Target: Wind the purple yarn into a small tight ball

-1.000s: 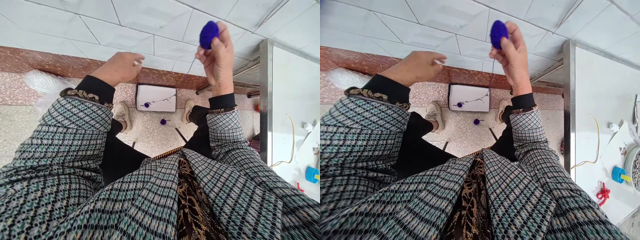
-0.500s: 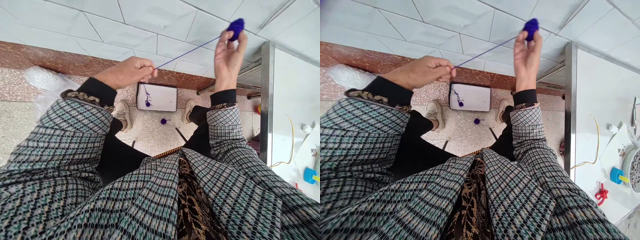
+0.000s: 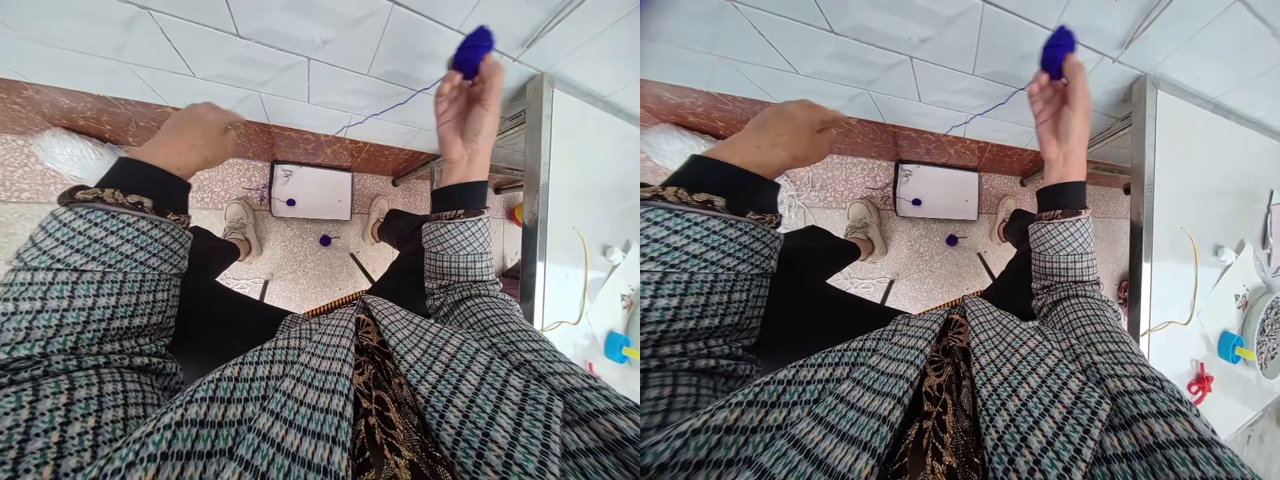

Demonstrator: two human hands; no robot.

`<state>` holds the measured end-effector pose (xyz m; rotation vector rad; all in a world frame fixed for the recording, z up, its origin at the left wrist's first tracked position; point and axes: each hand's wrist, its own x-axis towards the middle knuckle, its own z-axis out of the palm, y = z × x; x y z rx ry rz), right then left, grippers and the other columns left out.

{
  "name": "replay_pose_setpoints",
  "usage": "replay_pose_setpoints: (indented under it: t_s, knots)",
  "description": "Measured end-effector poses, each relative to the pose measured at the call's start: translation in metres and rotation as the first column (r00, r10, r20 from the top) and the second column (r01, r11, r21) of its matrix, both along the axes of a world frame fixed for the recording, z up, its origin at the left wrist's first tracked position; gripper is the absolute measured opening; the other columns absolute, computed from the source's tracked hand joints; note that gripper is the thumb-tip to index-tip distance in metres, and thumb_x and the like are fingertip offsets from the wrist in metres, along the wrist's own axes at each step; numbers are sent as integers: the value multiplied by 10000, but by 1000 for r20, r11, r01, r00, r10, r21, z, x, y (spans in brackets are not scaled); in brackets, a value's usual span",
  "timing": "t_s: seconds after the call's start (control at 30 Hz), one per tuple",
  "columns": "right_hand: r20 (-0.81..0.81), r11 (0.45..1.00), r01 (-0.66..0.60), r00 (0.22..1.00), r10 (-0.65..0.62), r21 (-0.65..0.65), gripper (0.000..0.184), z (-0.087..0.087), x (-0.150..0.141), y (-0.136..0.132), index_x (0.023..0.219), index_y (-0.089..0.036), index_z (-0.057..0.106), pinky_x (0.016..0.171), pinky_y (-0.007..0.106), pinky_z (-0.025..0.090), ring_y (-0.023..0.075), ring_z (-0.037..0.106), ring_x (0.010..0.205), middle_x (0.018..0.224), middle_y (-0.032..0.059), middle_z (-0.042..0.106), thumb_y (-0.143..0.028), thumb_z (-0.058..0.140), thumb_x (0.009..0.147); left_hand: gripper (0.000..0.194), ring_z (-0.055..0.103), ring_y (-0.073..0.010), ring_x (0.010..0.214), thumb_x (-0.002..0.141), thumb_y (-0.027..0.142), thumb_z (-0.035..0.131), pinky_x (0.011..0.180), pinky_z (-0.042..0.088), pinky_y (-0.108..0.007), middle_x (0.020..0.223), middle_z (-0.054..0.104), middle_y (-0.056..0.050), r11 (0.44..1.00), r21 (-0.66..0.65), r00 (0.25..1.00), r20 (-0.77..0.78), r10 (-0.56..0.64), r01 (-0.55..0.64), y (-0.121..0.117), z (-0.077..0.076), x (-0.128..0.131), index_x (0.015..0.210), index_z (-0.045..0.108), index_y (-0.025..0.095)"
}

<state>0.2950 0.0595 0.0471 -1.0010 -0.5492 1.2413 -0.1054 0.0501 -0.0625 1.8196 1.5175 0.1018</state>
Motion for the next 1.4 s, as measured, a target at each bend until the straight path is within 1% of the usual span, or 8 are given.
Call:
replay_pose_setpoints:
  t_s: [0.13,0.27,0.43,0.87,1.0,1.13,1.23,1.4]
  knots:
    - [183,858,-497,839,513,-129,262,-23,-42,-20,1134,-255,603,667,187,608,102,639,693,857,-54,642,-197,786,956,729,520,-292,1638,963,290,665,1464,285,-487,1774,598,-80,995,57,857,514,38,-78,-20,49,81,1675,578,158]
    - [199,737,-650,710,676,-186,294,-31,-71,-33,1083,-258,578,748,250,659,144,659,713,825,-40,607,-287,836,944,447,706,-232,1349,969,318,716,1276,527,-439,1500,769,-73,999,2,628,777,-28,42,-25,56,127,1405,662,236]
    - [171,877,-427,868,465,-220,245,-40,-73,-19,1002,-299,635,732,254,680,166,666,771,948,-2,689,-348,831,863,308,625,-214,766,1046,353,624,816,581,-433,920,771,-30,985,79,810,580,81,-156,-20,48,136,1308,759,261]
    - [235,893,-328,883,405,-308,192,-31,-73,-8,1033,-254,531,570,156,572,79,603,611,865,-46,623,-180,682,1126,230,762,-256,983,1043,257,582,970,581,-407,1023,832,-108,936,351,963,238,-123,33,-24,33,133,953,777,174]
    - [583,842,-401,607,540,-362,281,-31,-74,-12,980,-239,543,477,168,482,82,573,548,786,-80,598,-20,701,1055,184,737,-261,1005,1031,267,585,925,560,-397,1050,812,-113,872,475,970,132,-204,119,-23,39,125,915,714,208]
    - [460,536,-671,312,831,-512,235,-29,-71,-20,962,-191,613,502,199,536,108,652,572,832,-19,725,7,713,1041,178,671,-235,904,1025,244,555,871,538,-377,940,764,-62,875,475,969,164,-188,89,-21,58,112,874,649,247]
    - [256,493,-775,422,870,-395,235,-22,-73,-25,1041,-173,620,511,182,532,88,623,530,854,-16,732,59,594,1068,202,573,-194,814,1035,199,560,847,497,-335,813,656,-11,932,359,965,225,-135,47,-23,73,106,841,593,245]
    - [179,807,-569,787,590,-161,123,-22,-84,-21,1190,-253,568,633,136,543,87,708,699,916,-46,679,-176,659,1158,234,566,-177,796,1026,174,552,830,476,-320,769,606,-1,975,218,962,258,-95,38,-32,78,114,800,597,211]
